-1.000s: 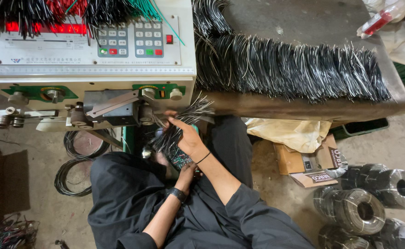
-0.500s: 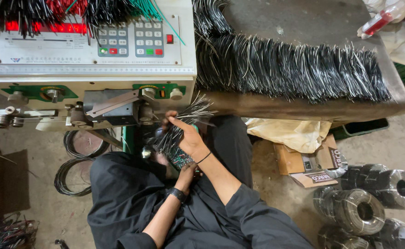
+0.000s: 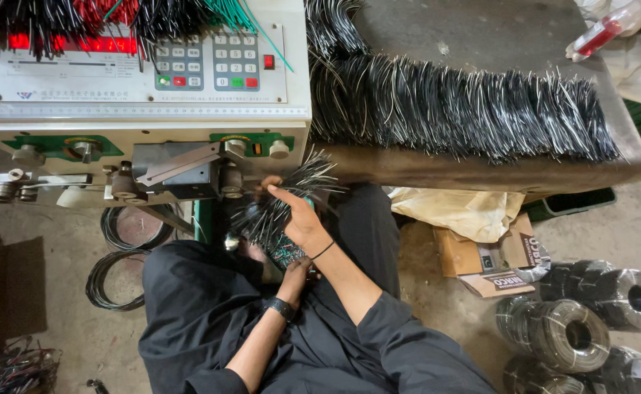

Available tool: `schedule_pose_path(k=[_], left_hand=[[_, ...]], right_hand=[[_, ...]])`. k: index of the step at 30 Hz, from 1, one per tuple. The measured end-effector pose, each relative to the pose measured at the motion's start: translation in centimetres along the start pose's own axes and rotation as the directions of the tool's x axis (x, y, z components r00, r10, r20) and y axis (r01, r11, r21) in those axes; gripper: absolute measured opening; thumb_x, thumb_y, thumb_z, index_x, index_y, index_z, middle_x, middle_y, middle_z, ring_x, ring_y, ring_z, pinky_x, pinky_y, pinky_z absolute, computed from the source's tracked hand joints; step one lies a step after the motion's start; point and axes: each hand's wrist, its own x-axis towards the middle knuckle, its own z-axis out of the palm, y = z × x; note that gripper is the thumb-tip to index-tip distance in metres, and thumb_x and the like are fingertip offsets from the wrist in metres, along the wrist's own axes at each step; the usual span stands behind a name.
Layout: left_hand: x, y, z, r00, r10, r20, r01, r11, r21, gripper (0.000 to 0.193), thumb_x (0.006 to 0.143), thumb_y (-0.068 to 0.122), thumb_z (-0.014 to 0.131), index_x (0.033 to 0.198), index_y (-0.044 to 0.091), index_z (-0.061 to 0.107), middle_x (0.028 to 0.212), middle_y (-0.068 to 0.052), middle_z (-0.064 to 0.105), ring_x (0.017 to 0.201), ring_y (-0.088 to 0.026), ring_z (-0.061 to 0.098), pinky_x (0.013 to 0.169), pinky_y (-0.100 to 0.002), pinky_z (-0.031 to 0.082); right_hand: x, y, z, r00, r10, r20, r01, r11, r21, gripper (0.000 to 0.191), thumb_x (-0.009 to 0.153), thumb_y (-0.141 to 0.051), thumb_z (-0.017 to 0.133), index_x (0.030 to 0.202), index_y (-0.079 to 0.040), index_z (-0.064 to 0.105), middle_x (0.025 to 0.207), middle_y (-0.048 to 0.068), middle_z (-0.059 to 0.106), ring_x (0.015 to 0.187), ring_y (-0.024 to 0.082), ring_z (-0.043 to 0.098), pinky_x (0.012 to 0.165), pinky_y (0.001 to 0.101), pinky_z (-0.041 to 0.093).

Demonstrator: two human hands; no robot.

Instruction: The person sits on the floor and feeds bundles of black wires into a wire processing machine. They guide the wires through the machine's rollers and collect the processed wires into a green bin on their lap.

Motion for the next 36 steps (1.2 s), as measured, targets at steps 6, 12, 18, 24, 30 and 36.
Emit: schedule_pose_path(k=[6,12,18,24,30,36], left_hand=[[0.3,-0.3,0.0,1.0,-0.024,-0.016,0.024,1.0,0.008,0.03,0.102,0.032,0.052,0.103,0.006,0.067,0.087,-0.003,0.071,0.07,-0.014,0.065,0.062,-0.026,0.047],[0.3,-0.5,-0.1,1.0,-0.008,0.007,0.008,1.0,0.012,0.028,0.102,0.031,0.054,0.103,0.006,0.067,0.088,-0.004,0.07,0.071,-0.014,0.067,0.063,-0.027,0.049],[0.3,-0.4,0.0,1.0,-0.024,-0.006,0.024,1.0,-0.014,0.027,0.103,0.029,0.052,0.105,0.008,0.068,0.086,-0.003,0.07,0.069,-0.014,0.064,0.059,-0.026,0.046],[0.3,-0.4,0.1,1.0,-0.025,0.0,0.025,1.0,-0.013,0.028,0.104,0.029,0.053,0.103,0.007,0.069,0.085,-0.001,0.071,0.067,-0.012,0.064,0.057,-0.025,0.045],[0.0,-0.2,0.0,1.0,-0.025,-0.005,0.025,1.0,0.015,0.027,0.103,0.027,0.052,0.103,0.007,0.069,0.084,-0.002,0.07,0.067,-0.012,0.066,0.058,-0.024,0.047],[0.3,-0.4,0.0,1.0,-0.026,0.013,0.026,1.0,-0.015,0.025,0.103,0.026,0.053,0.105,0.006,0.066,0.085,-0.003,0.07,0.068,-0.014,0.066,0.057,-0.025,0.046]], right_hand=[[0.6,0.6,-1.2,0.953,-0.039,0.301,-0.015,0.984,0.177,0.027,0.102,-0.008,0.067,0.128,-0.002,0.072,0.078,0.002,0.064,0.08,0.018,0.061,0.08,0.0335,0.055],[-0.1,-0.1,-0.5,1.0,0.014,0.019,-0.015,0.998,0.064,0.021,0.098,-0.01,0.063,0.117,-0.001,0.063,0.101,0.004,0.072,0.1,0.017,0.066,0.089,0.0342,0.056],[0.8,1.0,-1.2,0.994,0.01,0.112,-0.03,0.983,0.179,0.028,0.099,-0.003,0.066,0.127,-0.004,0.066,0.094,0.006,0.068,0.09,0.018,0.064,0.084,0.0325,0.054],[0.1,0.4,-0.7,0.93,-0.067,0.361,-0.015,0.975,0.22,0.03,0.104,-0.003,0.067,0.134,0.0,0.067,0.085,0.006,0.064,0.086,0.019,0.062,0.083,0.0338,0.053],[0.0,0.2,-0.4,0.999,0.008,-0.031,-0.007,0.999,0.048,0.014,0.098,-0.007,0.065,0.112,-0.002,0.066,0.1,0.001,0.069,0.098,0.016,0.065,0.087,0.0318,0.055],[1.1,1.3,-1.8,0.981,-0.015,0.195,-0.016,0.988,0.154,0.009,0.103,-0.006,0.067,0.111,-0.004,0.066,0.091,0.006,0.065,0.087,0.019,0.063,0.083,0.0338,0.055]])
